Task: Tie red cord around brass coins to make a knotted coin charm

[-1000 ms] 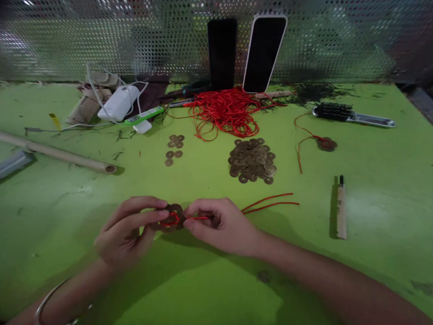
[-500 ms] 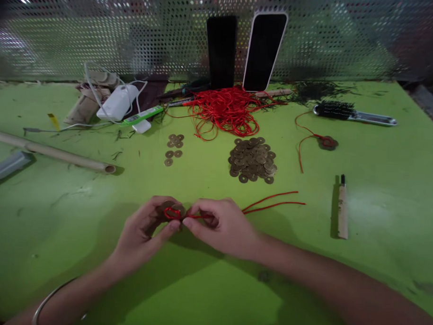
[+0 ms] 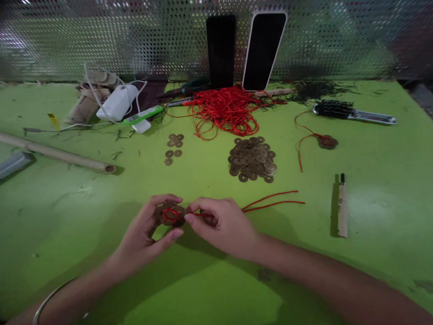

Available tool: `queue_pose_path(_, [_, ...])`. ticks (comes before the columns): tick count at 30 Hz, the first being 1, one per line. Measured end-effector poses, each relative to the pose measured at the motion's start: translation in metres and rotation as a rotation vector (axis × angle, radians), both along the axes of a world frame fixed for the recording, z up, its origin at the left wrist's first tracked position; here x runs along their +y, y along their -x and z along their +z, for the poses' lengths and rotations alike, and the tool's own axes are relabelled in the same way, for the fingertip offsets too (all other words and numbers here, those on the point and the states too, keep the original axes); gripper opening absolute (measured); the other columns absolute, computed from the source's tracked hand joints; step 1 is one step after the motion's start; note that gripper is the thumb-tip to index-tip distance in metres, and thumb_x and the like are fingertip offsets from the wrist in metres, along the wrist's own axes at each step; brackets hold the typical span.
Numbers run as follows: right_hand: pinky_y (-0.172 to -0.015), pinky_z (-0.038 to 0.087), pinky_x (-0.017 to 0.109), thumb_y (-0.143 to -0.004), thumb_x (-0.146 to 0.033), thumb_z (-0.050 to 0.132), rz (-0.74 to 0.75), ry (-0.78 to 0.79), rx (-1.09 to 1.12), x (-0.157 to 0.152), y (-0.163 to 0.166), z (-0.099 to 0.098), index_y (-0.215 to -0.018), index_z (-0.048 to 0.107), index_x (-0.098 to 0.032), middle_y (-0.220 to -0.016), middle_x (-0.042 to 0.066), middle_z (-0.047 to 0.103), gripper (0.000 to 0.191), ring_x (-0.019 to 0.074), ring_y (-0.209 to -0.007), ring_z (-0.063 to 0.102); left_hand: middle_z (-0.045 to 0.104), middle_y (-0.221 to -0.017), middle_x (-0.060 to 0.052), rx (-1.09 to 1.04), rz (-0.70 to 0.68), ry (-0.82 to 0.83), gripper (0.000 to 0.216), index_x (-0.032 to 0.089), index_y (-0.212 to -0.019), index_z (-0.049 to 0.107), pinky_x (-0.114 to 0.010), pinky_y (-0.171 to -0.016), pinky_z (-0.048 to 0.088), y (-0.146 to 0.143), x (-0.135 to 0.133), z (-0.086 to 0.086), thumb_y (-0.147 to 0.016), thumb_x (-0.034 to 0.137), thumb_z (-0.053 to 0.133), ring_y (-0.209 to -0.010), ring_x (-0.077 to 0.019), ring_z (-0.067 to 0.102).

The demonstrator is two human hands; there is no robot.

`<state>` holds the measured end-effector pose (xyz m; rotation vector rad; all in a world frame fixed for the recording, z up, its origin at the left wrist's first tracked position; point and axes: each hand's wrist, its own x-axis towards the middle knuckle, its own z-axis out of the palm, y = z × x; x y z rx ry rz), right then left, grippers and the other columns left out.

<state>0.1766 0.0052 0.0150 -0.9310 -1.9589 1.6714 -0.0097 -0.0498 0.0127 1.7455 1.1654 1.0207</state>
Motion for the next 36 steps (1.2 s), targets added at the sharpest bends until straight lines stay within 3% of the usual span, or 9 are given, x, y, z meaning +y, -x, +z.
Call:
queue_pose_path(5, [-0.039, 0.022, 0.018, -0.086, -0.029, 0.054, 0.012, -0.048, 0.001, -0.0011, 0.0003, 0.0002, -0.079, 0.061, -0.015, -0.051, -0.005, 0.043, 0.017, 0.006, -0.043, 0.033, 0.064, -0.072, -0.001, -0.092, -0.02, 0.112, 0.048, 0.021, -0.121, 0.04, -0.014, -0.048, 0.055, -0.0004, -0.0013, 0.0009, -0.08, 0.006, 0.058, -0.061, -0.0116, 0.064])
queue_pose_path(13, [-0.041, 0.023, 0.018, -0.084, -0.029, 0.059, -0.01, 0.072, 0.074, -0.0026, 0.0004, 0.001, -0.082, 0.062, -0.016, -0.056, -0.005, 0.046, 0.014, 0.0059, -0.046, 0.033, 0.057, -0.077, -0.001, -0.159, -0.108, 0.184, 0.043, 0.021, -0.12, 0.041, -0.014, -0.045, 0.049, 0.001, -0.001, 0.0073, -0.081, 0.009, 0.055, -0.054, -0.0082, 0.055])
queue_pose_path(17, [-0.041, 0.023, 0.019, -0.086, -0.03, 0.056, 0.001, 0.084, 0.071, -0.0022, 0.0005, 0.0009, -0.082, 0.063, -0.016, -0.056, -0.005, 0.045, 0.015, 0.006, -0.046, 0.032, 0.058, -0.083, -0.003, -0.133, -0.12, 0.164, 0.041, 0.021, -0.119, 0.043, -0.015, -0.047, 0.051, 0.002, -0.0004, 0.0058, -0.081, 0.01, 0.056, -0.058, -0.009, 0.057])
queue_pose_path(20, [-0.04, 0.024, 0.018, -0.085, -0.032, 0.055, -0.014, 0.094, 0.036, -0.0016, -0.0002, -0.0008, -0.093, 0.063, -0.017, -0.056, -0.005, 0.044, 0.019, 0.0065, -0.046, 0.033, 0.061, -0.088, -0.006, -0.1, -0.107, 0.126, 0.04, 0.021, -0.12, 0.043, -0.017, -0.054, 0.054, 0.0001, 0.0006, 0.0053, -0.082, 0.011, 0.055, -0.067, -0.0117, 0.061])
queue_pose_path(23, [-0.039, 0.023, 0.018, -0.082, -0.031, 0.058, -0.024, 0.109, 0.012, -0.001, -0.0012, -0.0029, -0.1, 0.063, -0.017, -0.056, -0.005, 0.043, 0.023, 0.0063, -0.045, 0.032, 0.062, -0.082, -0.004, -0.079, -0.135, 0.113, 0.04, 0.02, -0.122, 0.041, -0.017, -0.053, 0.053, -0.0021, 0.0016, 0.0057, -0.084, 0.011, 0.052, -0.063, -0.0113, 0.061])
queue_pose_path(26, [-0.038, 0.018, 0.018, -0.081, -0.03, 0.059, -0.023, 0.096, 0.012, -0.0008, -0.0013, -0.0037, -0.096, 0.065, -0.017, -0.051, -0.007, 0.039, 0.02, 0.0055, -0.043, 0.027, 0.057, -0.071, 0.0, -0.061, -0.139, 0.133, 0.042, 0.019, -0.124, 0.037, -0.015, -0.048, 0.049, -0.0026, 0.0022, 0.0059, -0.085, 0.011, 0.05, -0.055, -0.0096, 0.055])
queue_pose_path(30, [-0.038, 0.019, 0.018, -0.08, -0.027, 0.06, -0.045, 0.092, 0.037, -0.0004, -0.0004, -0.0025, -0.087, 0.066, -0.017, -0.053, -0.005, 0.045, 0.013, 0.0053, -0.043, 0.03, 0.051, -0.067, 0.002, -0.015, -0.148, 0.181, 0.044, 0.018, -0.128, 0.031, -0.015, -0.043, 0.045, -0.0005, 0.0022, 0.0045, -0.087, 0.013, 0.047, -0.052, -0.0089, 0.05])
queue_pose_path(36, [-0.039, 0.021, 0.019, -0.078, -0.029, 0.065, -0.11, 0.12, 0.042, 0.0022, -0.0019, -0.0029, -0.083, 0.064, -0.016, -0.053, -0.005, 0.045, 0.013, 0.0063, -0.044, 0.033, 0.054, -0.067, 0.001, -0.037, -0.097, 0.142, 0.043, 0.02, -0.128, 0.031, -0.016, -0.041, 0.045, 0.0033, 0.0017, -0.0006, -0.089, 0.013, 0.046, -0.049, -0.0086, 0.053])
